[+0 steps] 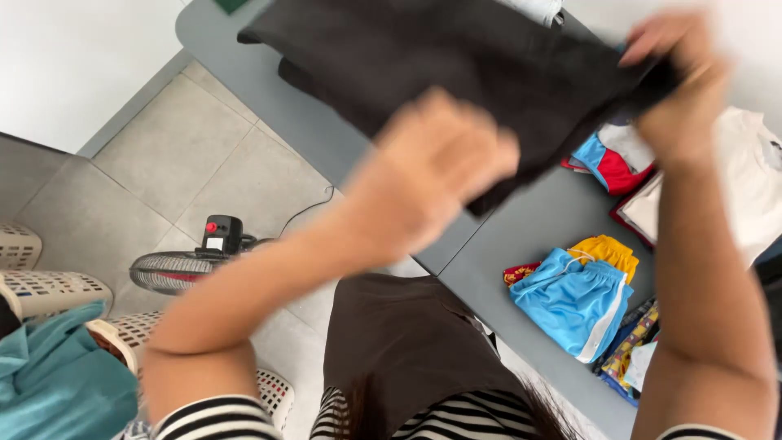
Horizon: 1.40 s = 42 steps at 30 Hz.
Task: Folding and stacking various items of laundry on a table
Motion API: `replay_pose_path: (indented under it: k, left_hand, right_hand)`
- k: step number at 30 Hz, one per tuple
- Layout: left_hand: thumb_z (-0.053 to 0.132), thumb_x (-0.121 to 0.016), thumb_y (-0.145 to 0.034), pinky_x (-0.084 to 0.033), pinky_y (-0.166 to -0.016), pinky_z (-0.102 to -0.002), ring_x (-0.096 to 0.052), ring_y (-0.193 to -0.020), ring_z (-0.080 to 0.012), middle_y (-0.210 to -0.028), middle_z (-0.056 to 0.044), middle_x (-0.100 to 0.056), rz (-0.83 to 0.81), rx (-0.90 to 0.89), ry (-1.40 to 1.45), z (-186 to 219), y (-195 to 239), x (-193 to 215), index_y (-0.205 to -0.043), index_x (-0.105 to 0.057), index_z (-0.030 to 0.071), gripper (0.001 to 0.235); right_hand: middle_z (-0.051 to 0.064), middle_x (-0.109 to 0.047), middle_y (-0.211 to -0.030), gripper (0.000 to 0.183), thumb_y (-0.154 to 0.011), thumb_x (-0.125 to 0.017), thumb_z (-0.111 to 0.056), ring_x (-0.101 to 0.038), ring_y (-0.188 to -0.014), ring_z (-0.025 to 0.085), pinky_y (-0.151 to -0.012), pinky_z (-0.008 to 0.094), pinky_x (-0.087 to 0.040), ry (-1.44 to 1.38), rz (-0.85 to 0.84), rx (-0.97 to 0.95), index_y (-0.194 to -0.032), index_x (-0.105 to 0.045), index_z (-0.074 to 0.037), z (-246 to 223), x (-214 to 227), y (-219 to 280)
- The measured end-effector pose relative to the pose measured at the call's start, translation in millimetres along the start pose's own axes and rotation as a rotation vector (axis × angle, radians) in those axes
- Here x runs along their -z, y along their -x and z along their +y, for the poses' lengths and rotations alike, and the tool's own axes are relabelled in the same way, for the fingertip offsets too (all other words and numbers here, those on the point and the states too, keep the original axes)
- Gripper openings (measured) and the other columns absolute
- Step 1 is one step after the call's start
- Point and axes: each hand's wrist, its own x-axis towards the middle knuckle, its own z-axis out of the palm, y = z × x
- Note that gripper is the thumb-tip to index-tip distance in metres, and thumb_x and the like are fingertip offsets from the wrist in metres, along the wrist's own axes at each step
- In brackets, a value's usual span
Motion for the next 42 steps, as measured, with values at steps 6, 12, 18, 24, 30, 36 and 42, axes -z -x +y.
replay_pose_path:
  k: [6, 12, 18, 24, 30, 36, 42]
  left_hand:
    - [-0.008, -0.087, -0.079, -0.060, -0.108, -0.054, -0.066, -0.129, -0.0550, -0.157, -0.032, -0.053, -0.518, -0.292, 0.747, 97.6, 192.2, -292.9, -0.163, -0.048, 0.012, 0.096]
    - [0.004, -0.081, -0.088, -0.052, -0.115, -0.053, -0.070, -0.126, -0.0468, -0.128, -0.029, -0.074, -0.360, -0.122, 0.999, 81.4, 281.3, -417.2, -0.121, -0.077, -0.001, 0.034]
    - [0.000, -0.074, -0.094, -0.054, -0.109, -0.044, -0.064, -0.124, -0.0337, -0.131, -0.011, -0.068, -0.266, 0.007, 0.409, -16.8, 218.7, -407.6, -0.126, -0.075, 0.013, 0.034]
    - [0.004, -0.091, -0.083, -0.053, -0.107, -0.049, -0.059, -0.126, -0.0288, -0.130, -0.005, -0.066, -0.358, -0.128, 0.093, -17.0, 186.1, -461.1, -0.127, -0.074, 0.017, 0.049]
    - [0.002, -0.074, -0.088, -0.056, -0.074, -0.037, -0.062, -0.087, -0.0205, -0.092, 0.003, -0.056, -0.192, -0.109, 0.098, -6.3, 161.4, -453.6, -0.094, -0.059, 0.022, 0.025]
    - [0.006, -0.070, -0.090, -0.055, -0.092, -0.049, -0.059, -0.111, -0.0309, -0.118, -0.003, -0.056, -0.534, -0.014, 0.280, 1.1, 197.5, -438.6, -0.109, -0.066, 0.023, 0.027]
    - [0.019, -0.079, -0.092, -0.061, -0.090, -0.043, -0.074, -0.096, -0.0283, -0.099, -0.003, -0.070, -0.322, 0.373, 0.741, -36.3, 249.1, -440.8, -0.103, -0.075, 0.024, 0.013]
  right_hand:
    - [0.022, -0.063, -0.126, 0.078, -0.066, -0.094, 0.004, -0.062, -0.125, 0.044, -0.113, 0.053, -0.051, 0.267, -0.072, -0.247, -0.140, -0.077, -0.009, 237.3, -146.7, 249.9]
    - [0.024, -0.071, -0.114, 0.055, -0.091, -0.081, 0.006, -0.079, -0.092, 0.041, -0.080, 0.048, -0.062, 0.043, 0.134, -0.616, -0.144, -0.072, -0.004, 137.4, -221.8, 358.3]
    - [0.011, -0.066, -0.126, 0.044, -0.092, -0.070, -0.001, -0.070, -0.107, 0.033, -0.090, 0.044, -0.059, 0.115, 0.189, -0.546, -0.134, -0.072, -0.008, 45.8, -248.9, 337.9]
    - [0.016, -0.053, -0.145, 0.074, -0.099, -0.065, -0.069, -0.055, -0.126, 0.038, -0.088, 0.048, -0.054, 0.458, -0.167, -0.249, -0.148, -0.067, -0.013, 38.8, -235.5, 305.2]
    - [-0.002, -0.055, -0.100, 0.023, -0.096, -0.066, -0.011, -0.067, -0.092, 0.022, -0.083, 0.033, -0.061, 0.675, -0.135, -0.208, -0.115, -0.064, -0.024, 102.8, -247.9, 321.8]
    - [0.004, -0.059, -0.109, 0.033, -0.089, -0.069, -0.010, -0.072, -0.083, 0.033, -0.079, 0.044, -0.064, 0.580, -0.406, -0.451, -0.112, -0.056, -0.029, 82.6, -263.1, 361.8]
    - [0.010, -0.067, -0.120, 0.053, -0.080, -0.089, -0.034, -0.075, -0.114, 0.041, -0.101, 0.051, -0.063, 0.219, -0.710, -0.813, -0.129, -0.070, -0.026, 76.4, -232.7, 388.0]
